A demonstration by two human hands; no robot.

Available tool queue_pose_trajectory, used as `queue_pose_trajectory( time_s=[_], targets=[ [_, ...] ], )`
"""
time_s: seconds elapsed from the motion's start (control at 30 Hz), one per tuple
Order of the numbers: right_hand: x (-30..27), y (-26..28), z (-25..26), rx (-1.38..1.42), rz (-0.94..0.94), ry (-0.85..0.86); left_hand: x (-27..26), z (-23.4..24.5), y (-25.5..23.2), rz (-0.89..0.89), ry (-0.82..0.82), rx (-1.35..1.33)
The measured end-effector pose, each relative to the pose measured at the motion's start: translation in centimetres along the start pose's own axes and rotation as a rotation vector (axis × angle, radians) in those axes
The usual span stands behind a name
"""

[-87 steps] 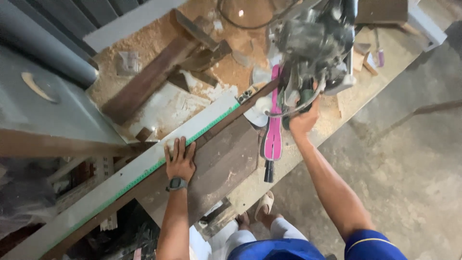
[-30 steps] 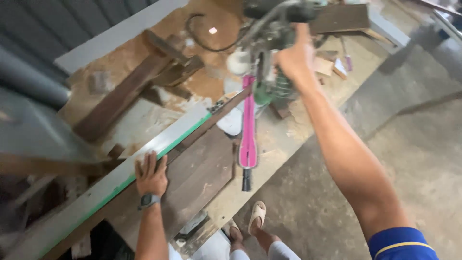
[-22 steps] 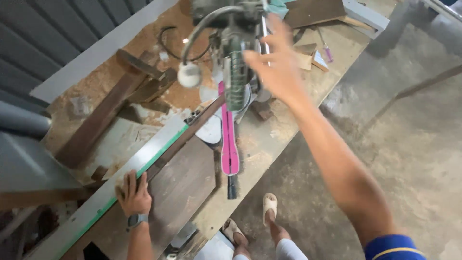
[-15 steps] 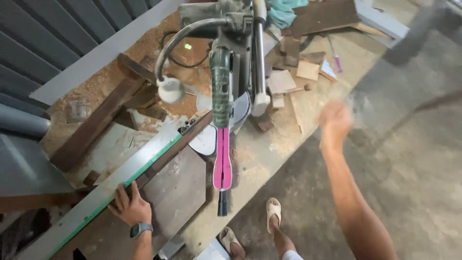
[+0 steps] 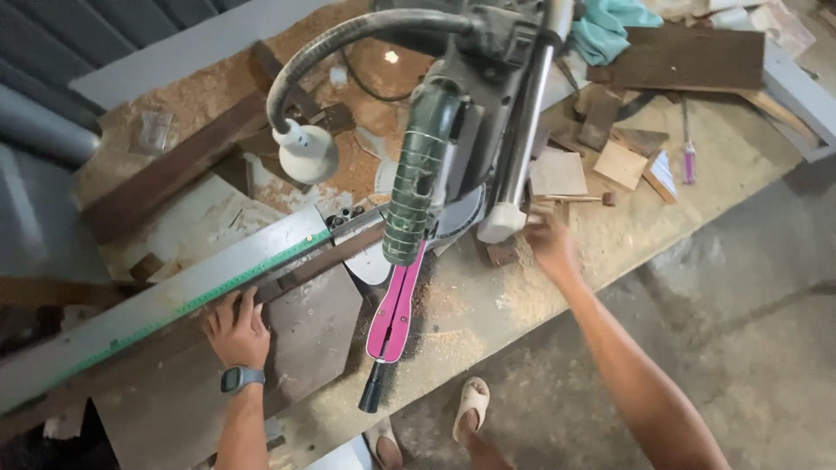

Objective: The person carries a wooden stick to a miter saw, measures it with a ruler, and cuts it. They then carry the cut piece to a wooden bed frame and fit it into a corner joint.

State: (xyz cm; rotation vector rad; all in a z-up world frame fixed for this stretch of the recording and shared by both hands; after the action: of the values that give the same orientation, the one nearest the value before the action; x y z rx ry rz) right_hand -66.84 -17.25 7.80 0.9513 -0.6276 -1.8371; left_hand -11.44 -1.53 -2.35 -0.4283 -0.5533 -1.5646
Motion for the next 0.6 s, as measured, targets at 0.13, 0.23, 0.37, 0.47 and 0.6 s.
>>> queue_pose_trajectory(
  time_s=[0.13, 0.23, 0.37, 0.47, 0.6],
  targets=[
    [6.3, 1.4, -2.7, -0.061, 0.305, -0.103, 0.0, 0.3, 0.1, 0.052, -0.023, -0.002],
    [8.3, 3.3, -5.2, 0.606, -0.250, 0.094, 0.3, 0.8, 0.0, 0.118, -0.041, 0.038],
    [10.5, 1.4, -6.5, 1.001, -0.178, 0.437, 0.6, 1.6, -0.4, 0.161, -0.016, 0.053],
    [11.0, 0.8, -5.4, 1.054, -0.315, 0.419, 0.4, 1.3, -0.5, 0.182, 0.032, 0.031],
    [10.2, 5.5, 0.7, -0.412, -0.389, 0.145, -0.5, 0.1, 0.4, 0.218, 0.061, 0.020]
  ],
)
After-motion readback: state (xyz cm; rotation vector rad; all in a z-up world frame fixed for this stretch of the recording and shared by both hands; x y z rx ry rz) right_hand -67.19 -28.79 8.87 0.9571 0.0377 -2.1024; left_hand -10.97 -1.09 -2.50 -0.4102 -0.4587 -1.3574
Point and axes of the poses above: each hand's wrist, its own x-axis towards the middle knuckle, its own z-axis out of the back of the hand, y = z × x, the point moved 1 cm from there along x, towards the middle knuckle, and after that the axes turned 9 degrees about -z, right-handed, at the moved point
